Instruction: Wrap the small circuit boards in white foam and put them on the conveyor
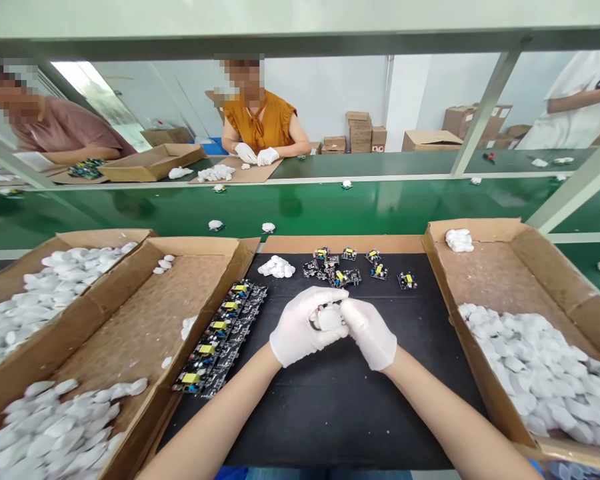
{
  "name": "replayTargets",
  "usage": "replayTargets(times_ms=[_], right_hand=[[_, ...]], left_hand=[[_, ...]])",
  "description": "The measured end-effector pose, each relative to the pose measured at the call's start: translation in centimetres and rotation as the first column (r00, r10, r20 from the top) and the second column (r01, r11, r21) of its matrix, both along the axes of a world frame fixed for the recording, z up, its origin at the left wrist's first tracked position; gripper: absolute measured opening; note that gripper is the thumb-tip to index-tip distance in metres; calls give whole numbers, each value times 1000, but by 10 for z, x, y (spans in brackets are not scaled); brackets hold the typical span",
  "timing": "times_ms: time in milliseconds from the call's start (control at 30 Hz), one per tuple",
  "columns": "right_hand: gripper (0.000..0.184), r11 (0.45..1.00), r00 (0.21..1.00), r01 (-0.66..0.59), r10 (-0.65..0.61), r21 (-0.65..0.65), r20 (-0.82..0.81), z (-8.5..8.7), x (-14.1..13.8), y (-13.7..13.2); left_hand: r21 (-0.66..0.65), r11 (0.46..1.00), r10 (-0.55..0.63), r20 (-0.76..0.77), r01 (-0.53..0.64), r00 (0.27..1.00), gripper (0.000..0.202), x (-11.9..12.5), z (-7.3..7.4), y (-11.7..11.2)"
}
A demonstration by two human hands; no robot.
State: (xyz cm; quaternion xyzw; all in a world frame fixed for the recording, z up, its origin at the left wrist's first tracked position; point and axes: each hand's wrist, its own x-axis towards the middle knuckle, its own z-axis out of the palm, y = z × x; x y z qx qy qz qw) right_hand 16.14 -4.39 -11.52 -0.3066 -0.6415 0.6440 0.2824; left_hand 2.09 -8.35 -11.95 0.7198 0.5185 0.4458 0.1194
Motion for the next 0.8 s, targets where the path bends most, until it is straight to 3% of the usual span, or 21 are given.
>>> replayTargets(times_ms=[100,200,367,567,667,800], right_hand=[[34,988,977,81,-105,132,187,7,-1,-3],[27,987,972,115,-135,114,191,10,-3,-5],[34,991,989,116,-121,64,85,2,-3,-2],[41,974,975,219,-221,-47,-22,-11,-3,2],[52,971,976,84,-125,-225,-178,-14,-6,10],[47,854,918,-182,-30,-487,-395,-17,-9,21]], left_hand=[[56,998,13,-16,-12,1000,39,2,-5,2],[35,999,32,-55,-30,998,40,4,-10,3],[15,999,30,-63,-29,998,40,3,-14,5],[3,1000,-14,7,14,1000,40,5,-14,5],[-172,984,-14,162,42,987,45,7,-17,7],[-249,962,-8,380,111,925,54,2,-25,14]])
